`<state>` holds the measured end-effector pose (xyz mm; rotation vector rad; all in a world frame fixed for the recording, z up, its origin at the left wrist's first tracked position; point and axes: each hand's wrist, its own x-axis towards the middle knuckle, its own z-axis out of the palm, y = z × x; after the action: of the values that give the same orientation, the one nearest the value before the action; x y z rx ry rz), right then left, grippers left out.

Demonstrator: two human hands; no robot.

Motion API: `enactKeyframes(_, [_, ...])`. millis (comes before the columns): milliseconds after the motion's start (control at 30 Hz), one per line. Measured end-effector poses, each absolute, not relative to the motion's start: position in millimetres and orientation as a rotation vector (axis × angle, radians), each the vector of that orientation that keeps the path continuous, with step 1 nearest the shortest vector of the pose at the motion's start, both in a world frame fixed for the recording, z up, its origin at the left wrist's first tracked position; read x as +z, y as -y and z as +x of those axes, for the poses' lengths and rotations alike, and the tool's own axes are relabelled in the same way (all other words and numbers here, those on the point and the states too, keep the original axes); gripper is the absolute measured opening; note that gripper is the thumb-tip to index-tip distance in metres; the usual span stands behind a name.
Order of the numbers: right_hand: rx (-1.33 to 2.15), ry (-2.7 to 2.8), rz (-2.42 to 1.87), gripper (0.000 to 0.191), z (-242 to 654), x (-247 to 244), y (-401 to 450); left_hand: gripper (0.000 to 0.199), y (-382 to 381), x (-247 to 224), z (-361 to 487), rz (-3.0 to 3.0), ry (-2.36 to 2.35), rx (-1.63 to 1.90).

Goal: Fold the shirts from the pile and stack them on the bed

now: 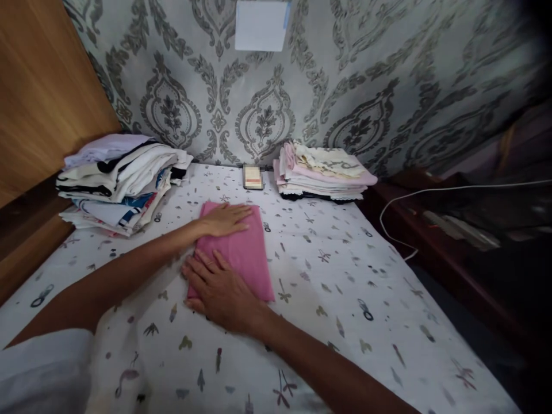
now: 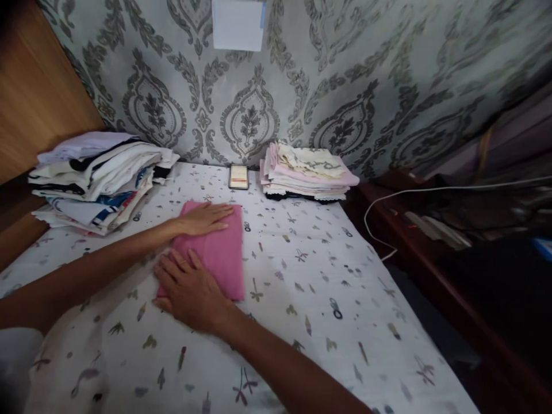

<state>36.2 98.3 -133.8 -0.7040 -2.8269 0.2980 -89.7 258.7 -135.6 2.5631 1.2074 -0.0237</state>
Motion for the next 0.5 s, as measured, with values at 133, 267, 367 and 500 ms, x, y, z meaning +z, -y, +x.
enactKeyframes(133, [0.398,2.829,-0.648,0.066,40.3,-128.1,-96.7,0.069,-288.2,-124.2,-93.8,2.492,-1.389,-0.094])
enactKeyframes(267, [0.47,2.738,-0.703,0.056,58.4,-116.6,-100.3,0.067,-279.2,-121.7,-70.1,2.604,-1.197,0.067])
enactKeyframes(367, [0.353,2.675,-0.939,0.054,72.4,-120.4,-105.5,0.061,-266.2,-129.3,-55.2,2.655,-0.886,0.082])
enactKeyframes(500, [0.284,2.717,-0.969,0.055,84.0,-138.5,-101.0,0.06,-275.0,-134.4,-69.4,2.607,-1.056,0.106])
